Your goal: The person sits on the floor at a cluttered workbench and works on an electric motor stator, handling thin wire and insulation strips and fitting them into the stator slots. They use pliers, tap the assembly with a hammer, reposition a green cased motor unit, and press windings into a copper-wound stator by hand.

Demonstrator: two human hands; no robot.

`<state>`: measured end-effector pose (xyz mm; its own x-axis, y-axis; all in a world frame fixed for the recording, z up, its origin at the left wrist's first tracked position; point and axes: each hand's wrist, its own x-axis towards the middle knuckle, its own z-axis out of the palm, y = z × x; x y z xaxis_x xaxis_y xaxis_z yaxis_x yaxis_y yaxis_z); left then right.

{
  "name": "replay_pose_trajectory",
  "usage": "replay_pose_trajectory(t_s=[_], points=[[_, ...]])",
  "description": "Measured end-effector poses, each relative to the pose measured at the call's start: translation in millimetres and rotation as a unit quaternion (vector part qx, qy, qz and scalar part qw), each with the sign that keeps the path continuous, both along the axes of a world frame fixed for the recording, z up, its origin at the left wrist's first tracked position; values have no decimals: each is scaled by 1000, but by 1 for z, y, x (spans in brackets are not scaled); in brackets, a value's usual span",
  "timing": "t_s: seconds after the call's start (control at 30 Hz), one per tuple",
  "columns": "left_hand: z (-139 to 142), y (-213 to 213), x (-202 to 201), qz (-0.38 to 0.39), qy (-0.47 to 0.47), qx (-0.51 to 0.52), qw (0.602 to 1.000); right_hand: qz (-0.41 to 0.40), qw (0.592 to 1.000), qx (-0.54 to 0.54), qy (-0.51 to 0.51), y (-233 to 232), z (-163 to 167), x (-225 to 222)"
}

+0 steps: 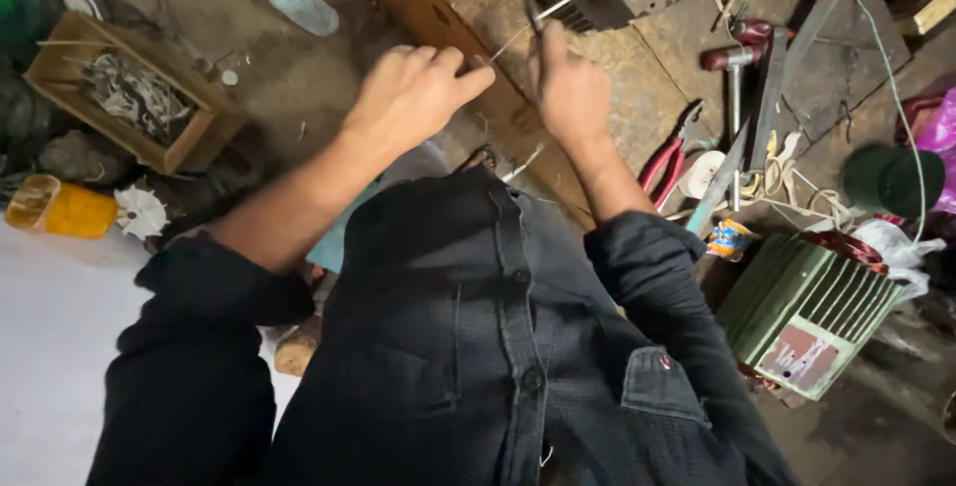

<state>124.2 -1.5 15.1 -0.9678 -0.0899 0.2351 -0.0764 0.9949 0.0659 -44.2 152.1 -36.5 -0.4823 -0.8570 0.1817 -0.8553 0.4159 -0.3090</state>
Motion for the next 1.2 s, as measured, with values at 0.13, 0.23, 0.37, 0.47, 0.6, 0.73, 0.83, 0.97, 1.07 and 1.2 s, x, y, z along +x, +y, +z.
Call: replay_pose_trajectory(t_s=[0.13,0.23,0.37,0.47,0.6,0.73,0.83,0.97,1.07,1.2], points=[[-5,7,2,20,17,30,999,67,998,18,7,10,-10,3],[-5,8,5,23,23,80,996,68,997,18,-28,11,-3,0],[-6,8,11,30,39,127,991,91,992,-44,-76,5,6,11],[-17,-2,24,37,25,233,972,152,983,-32,-95,15,-1,23],[-41,-33,66,171,-104,227,953,22,990,-23,-136,55,-31,13],[-53,-71,121,268,-55,268,924,-135,977,-29,-163,108,-63,-6],[-57,-96,141,354,-198,222,887,-193,974,-27,-113,142,-83,-14],[-70,-118,117,267,-167,239,918,-254,965,-7,-67,158,-97,-19],[-79,-121,80,212,-180,285,917,-291,955,-17,-47,145,-96,-21],[-80,-130,26,104,-137,379,909,-304,950,-60,-45,113,-82,-20]])
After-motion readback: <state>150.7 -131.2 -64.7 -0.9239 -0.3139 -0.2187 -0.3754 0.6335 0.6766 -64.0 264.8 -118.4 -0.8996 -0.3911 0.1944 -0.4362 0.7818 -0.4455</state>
